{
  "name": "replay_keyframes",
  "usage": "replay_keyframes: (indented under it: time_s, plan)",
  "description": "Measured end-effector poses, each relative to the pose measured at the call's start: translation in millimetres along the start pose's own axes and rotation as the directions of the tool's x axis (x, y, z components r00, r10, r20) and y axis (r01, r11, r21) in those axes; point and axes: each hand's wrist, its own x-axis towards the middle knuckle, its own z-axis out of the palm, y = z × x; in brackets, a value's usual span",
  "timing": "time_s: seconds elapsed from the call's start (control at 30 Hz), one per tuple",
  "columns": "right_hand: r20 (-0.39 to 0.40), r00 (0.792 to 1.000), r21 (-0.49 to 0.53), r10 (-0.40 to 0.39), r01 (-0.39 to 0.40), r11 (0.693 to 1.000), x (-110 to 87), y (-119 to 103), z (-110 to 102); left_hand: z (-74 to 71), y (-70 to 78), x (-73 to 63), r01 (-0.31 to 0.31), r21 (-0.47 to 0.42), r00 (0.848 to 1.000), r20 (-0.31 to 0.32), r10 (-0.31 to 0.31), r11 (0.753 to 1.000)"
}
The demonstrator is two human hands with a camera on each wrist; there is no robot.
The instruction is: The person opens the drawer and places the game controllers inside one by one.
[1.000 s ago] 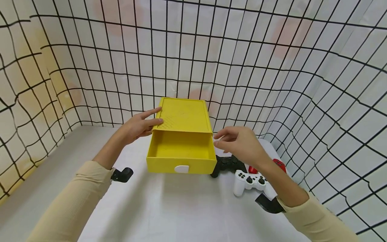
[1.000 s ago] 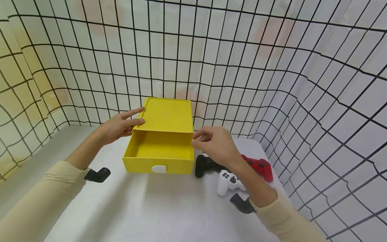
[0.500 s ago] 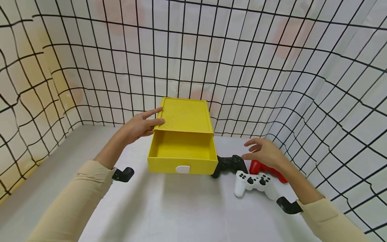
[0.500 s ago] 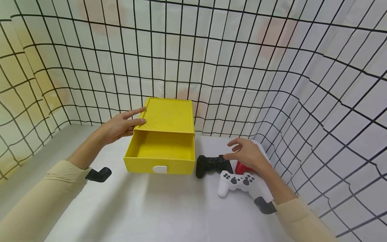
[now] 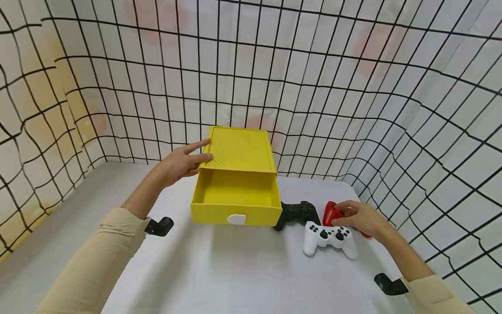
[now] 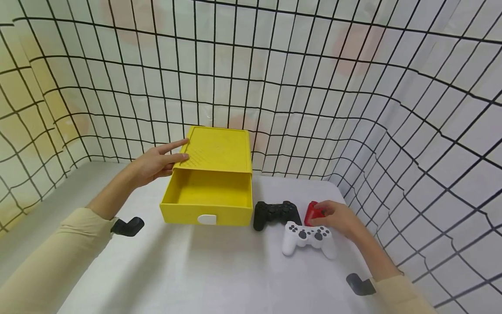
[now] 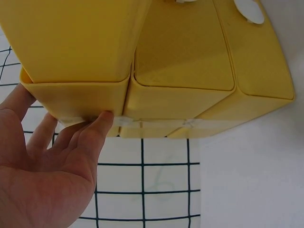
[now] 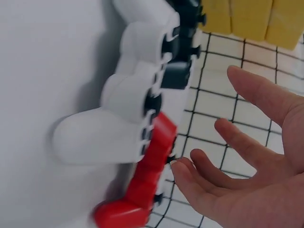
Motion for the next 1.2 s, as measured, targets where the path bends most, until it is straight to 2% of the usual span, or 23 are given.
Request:
replay_keyframes:
  time_s: [0.13,0.27,0.6,0.77,1.03,1.2]
  plan:
    - [0.041,0.999,0.040,0.024,-0.025,0.999,-0.1,15.7,5.2,0.1,-1.4,0.1,-0.005,-0.009,1.000,0.007,0.005,1.000]
    - [0.081,0.996,0.039,0.021,-0.025,0.999,0.1,27.2,9.8,0.6,-1.9,-0.2,-0.006,-0.012,1.000,0.005,0.006,1.000]
    - [0.127,0.991,0.112,0.041,-0.055,0.992,0.3,39.5,24.7,0.2,-2.9,-0.6,0.004,-0.006,1.000,-0.002,-0.004,1.000]
    - [0.129,0.990,0.125,0.052,-0.068,0.990,0.7,38.8,32.2,-0.1,-1.5,-1.0,0.001,-0.012,1.000,-0.006,-0.001,1.000]
    - [0.070,0.996,0.021,0.057,-0.059,0.998,2.3,36.8,38.9,1.5,-2.1,-0.5,0.004,-0.004,1.000,-0.012,-0.005,1.000]
    - [0.044,0.998,-0.002,0.041,-0.041,0.999,4.2,38.3,42.7,0.6,-1.6,-0.4,0.006,0.003,1.000,-0.028,-0.006,1.000]
